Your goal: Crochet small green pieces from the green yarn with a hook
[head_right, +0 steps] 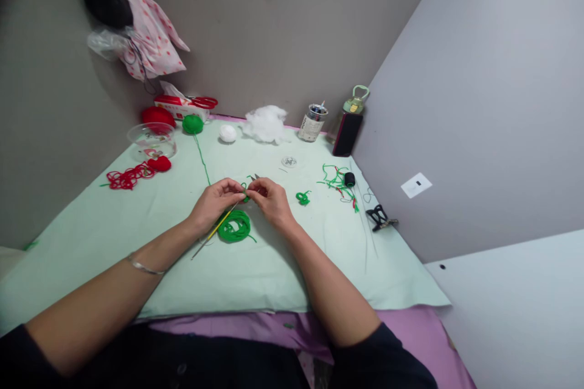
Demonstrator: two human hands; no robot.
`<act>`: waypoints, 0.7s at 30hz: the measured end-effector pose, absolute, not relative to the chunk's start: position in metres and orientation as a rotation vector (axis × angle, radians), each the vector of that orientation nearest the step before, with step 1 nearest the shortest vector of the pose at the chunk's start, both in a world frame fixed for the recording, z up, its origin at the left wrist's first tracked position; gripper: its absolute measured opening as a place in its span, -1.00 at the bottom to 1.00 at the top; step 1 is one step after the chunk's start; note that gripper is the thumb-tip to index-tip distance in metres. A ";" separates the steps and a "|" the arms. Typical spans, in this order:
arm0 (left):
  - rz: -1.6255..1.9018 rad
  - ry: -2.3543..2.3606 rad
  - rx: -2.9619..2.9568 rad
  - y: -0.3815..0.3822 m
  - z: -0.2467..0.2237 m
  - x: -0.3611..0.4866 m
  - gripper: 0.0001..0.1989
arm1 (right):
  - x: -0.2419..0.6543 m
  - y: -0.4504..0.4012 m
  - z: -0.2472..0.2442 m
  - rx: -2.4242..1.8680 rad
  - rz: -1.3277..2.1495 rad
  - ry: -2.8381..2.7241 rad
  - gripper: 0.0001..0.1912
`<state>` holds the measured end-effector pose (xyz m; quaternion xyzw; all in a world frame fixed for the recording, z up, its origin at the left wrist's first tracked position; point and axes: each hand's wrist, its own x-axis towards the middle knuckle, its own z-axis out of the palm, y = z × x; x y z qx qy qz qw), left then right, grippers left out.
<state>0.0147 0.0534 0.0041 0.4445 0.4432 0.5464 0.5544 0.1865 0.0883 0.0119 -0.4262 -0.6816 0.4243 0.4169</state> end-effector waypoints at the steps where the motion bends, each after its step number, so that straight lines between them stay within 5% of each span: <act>1: 1.286 1.050 1.049 0.053 0.004 0.015 -0.71 | 0.187 0.088 0.012 -1.070 1.062 -1.711 -0.72; 21: 1.263 1.060 1.031 0.051 0.007 0.013 -0.72 | 0.188 0.084 0.015 -1.080 0.944 -1.765 -0.74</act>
